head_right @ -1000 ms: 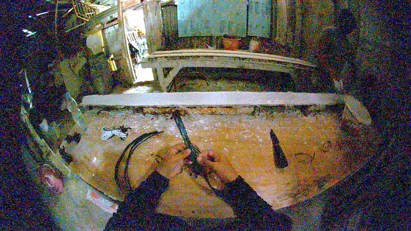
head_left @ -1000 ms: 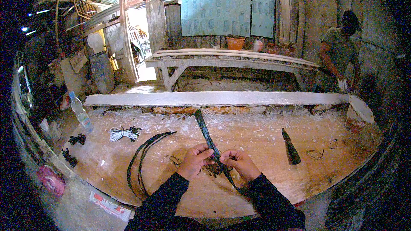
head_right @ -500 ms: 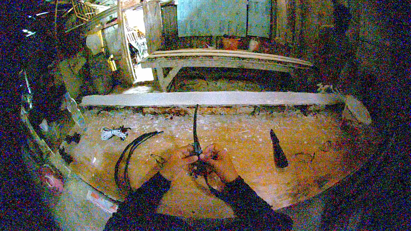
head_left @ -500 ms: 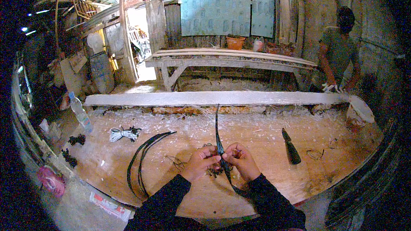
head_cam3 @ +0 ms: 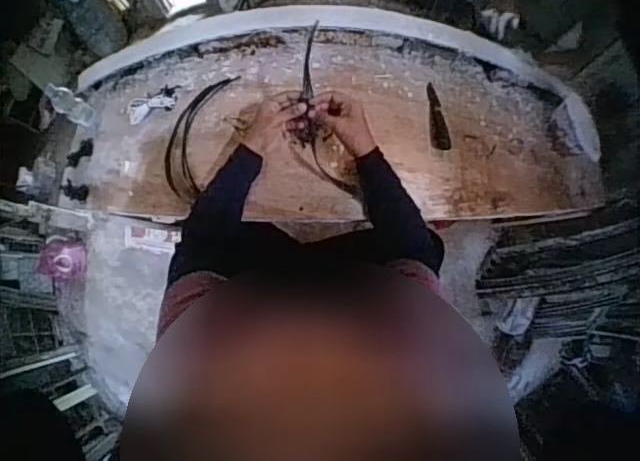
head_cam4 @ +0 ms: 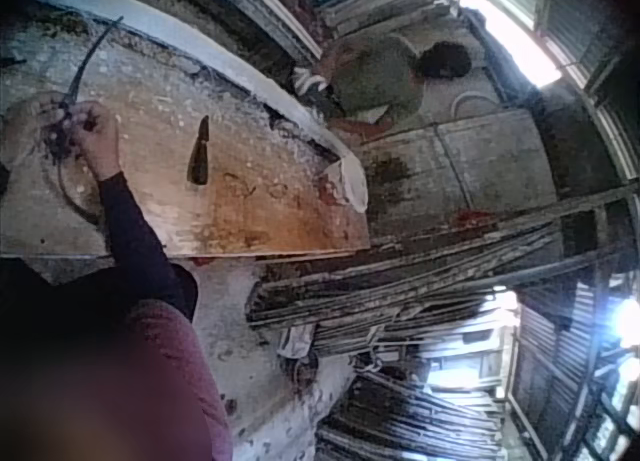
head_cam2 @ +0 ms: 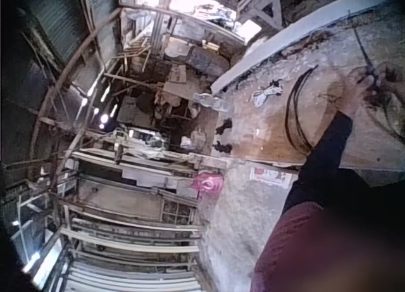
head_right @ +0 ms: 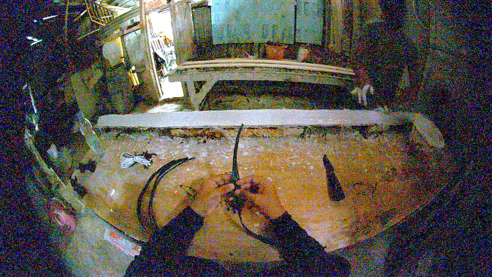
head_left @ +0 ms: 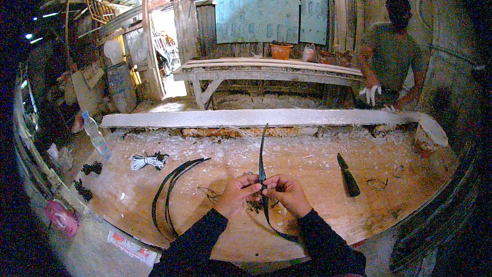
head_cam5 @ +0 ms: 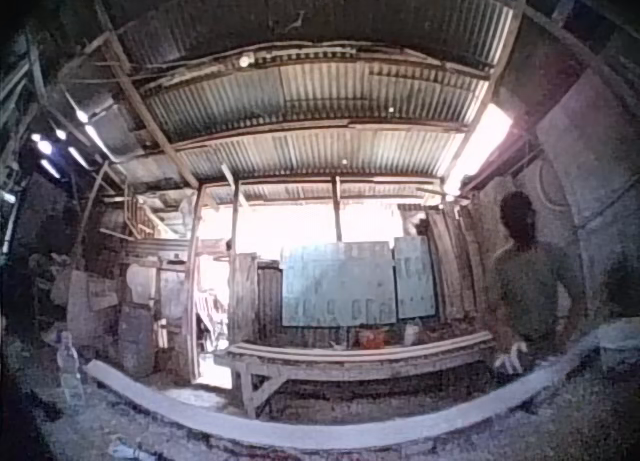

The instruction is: The person handles multiple black cables on a wooden workbench, repeatedly picking up, separating, and arranging them. A coworker in the background wipes a long white object on a separate bench.

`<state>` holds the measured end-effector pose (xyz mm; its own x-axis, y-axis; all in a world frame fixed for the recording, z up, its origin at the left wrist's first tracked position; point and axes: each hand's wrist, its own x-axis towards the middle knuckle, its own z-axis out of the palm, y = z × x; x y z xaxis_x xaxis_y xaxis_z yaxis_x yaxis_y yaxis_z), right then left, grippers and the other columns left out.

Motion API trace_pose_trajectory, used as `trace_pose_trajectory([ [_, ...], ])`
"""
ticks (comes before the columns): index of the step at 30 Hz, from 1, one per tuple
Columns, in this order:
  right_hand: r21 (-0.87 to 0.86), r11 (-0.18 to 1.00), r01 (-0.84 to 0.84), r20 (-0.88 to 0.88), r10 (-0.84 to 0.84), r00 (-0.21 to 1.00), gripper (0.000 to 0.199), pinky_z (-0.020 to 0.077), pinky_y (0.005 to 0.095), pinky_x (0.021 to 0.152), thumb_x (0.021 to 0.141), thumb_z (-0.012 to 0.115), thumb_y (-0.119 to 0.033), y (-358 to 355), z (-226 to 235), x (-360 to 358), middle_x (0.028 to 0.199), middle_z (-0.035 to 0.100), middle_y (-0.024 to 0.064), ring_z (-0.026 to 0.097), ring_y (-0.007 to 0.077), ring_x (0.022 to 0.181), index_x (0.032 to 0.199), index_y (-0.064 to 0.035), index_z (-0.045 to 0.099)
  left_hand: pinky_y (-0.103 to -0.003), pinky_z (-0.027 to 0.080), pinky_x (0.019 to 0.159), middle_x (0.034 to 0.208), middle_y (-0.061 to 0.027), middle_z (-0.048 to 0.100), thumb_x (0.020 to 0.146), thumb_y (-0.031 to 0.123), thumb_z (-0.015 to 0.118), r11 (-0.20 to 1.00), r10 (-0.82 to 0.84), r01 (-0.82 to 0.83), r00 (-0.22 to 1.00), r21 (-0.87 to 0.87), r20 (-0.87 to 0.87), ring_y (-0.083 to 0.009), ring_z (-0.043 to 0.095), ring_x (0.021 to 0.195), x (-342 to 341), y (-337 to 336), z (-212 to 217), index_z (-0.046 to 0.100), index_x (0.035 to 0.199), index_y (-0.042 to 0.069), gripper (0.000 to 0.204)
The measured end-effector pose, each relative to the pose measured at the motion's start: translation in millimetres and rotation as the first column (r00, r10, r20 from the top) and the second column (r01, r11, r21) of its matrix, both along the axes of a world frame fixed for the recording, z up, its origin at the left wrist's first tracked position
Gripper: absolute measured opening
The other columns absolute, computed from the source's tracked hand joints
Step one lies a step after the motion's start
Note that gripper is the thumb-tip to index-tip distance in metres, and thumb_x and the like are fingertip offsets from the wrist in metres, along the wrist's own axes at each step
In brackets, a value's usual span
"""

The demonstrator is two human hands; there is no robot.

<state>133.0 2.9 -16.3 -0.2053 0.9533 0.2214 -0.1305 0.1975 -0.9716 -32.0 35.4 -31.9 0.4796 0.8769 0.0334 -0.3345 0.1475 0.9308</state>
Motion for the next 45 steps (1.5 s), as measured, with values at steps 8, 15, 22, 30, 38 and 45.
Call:
trace_pose_trajectory([
  [8, -0.062, 0.998, 0.013, 0.007, -0.013, 1.0, 0.025, 0.0444, 0.0204, 0.058, 0.069, 0.061, 0.001, -7, 9, -4, 0.076, 0.052, -0.0017, 0.053, 0.0078, 0.068, 0.092, -0.0038, 0.052, -0.023, 0.05, 0.062, 0.092, -0.0064, 0.057, 0.077, 0.007, 0.056, 0.999, 0.033, -0.033, 0.998, -0.004, 0.044, -0.0134, 0.057, 0.076, 0, 0, 0, 0.051, 0.101, -0.001, 0.026],
  [15, 0.06, 0.994, 0.095, 0.149, -0.103, 0.984, 0.026, 0.0426, 0.0191, 0.056, 0.069, 0.06, 0.003, -5, 5, -5, 0.075, 0.053, -0.0017, 0.051, 0.0062, 0.067, 0.093, -0.0027, 0.053, -0.022, 0.049, 0.062, 0.088, -0.0055, 0.057, 0.077, 0.007, 0.055, 0.998, 0.039, -0.038, 0.999, 0.044, -0.009, -0.0123, 0.057, 0.073, 1, 0, 1, 0.051, 0.1, 0.0, 0.024],
  [22, 0.086, 0.992, 0.089, 0.164, -0.102, 0.981, 0.026, 0.0425, 0.019, 0.055, 0.069, 0.059, 0.004, -4, 0, -4, 0.073, 0.05, -0.0033, 0.05, 0.0058, 0.064, 0.093, -0.0037, 0.054, -0.022, 0.049, 0.062, 0.085, -0.006, 0.057, 0.078, 0.006, 0.054, 0.983, 0.049, -0.041, 0.998, 0.177, -0.039, -0.0121, 0.057, 0.072, 3, 1, 0, 0.05, 0.101, -0.001, 0.024],
  [30, 0.059, 0.994, 0.097, 0.169, -0.105, 0.98, 0.025, 0.0436, 0.0202, 0.053, 0.069, 0.059, 0.004, -4, 3, -6, 0.071, 0.048, -0.0028, 0.051, 0.0072, 0.064, 0.092, -0.0029, 0.053, -0.022, 0.049, 0.063, 0.087, -0.0075, 0.057, 0.078, 0.007, 0.054, 0.992, 0.056, -0.049, 0.997, 0.114, -0.055, -0.0132, 0.057, 0.073, 3, -3, 5, 0.05, 0.102, -0.001, 0.025],
  [38, -0.101, 0.994, -0.032, -0.155, 0.016, 0.988, 0.026, 0.0437, 0.0202, 0.052, 0.069, 0.06, 0.003, -20, 23, -10, 0.072, 0.049, -0.002, 0.052, 0.0074, 0.063, 0.093, -0.003, 0.053, -0.023, 0.049, 0.062, 0.086, -0.0067, 0.057, 0.077, 0.005, 0.055, 0.988, 0.067, -0.061, 0.997, 0.139, -0.04, -0.013, 0.057, 0.074, 3, 1, -4, 0.05, 0.101, -0.001, 0.025],
  [45, 0.137, 0.983, 0.125, 0.204, -0.151, 0.967, 0.025, 0.0425, 0.0189, 0.05, 0.069, 0.06, 0.002, -7, 9, -10, 0.071, 0.05, -0.0023, 0.051, 0.006, 0.06, 0.093, -0.0037, 0.053, -0.023, 0.049, 0.061, 0.084, -0.0071, 0.057, 0.076, 0.002, 0.055, 0.971, 0.078, -0.061, 0.995, 0.233, -0.066, -0.0134, 0.057, 0.071, 4, 1, -4, 0.048, 0.1, -0.002, 0.025],
])
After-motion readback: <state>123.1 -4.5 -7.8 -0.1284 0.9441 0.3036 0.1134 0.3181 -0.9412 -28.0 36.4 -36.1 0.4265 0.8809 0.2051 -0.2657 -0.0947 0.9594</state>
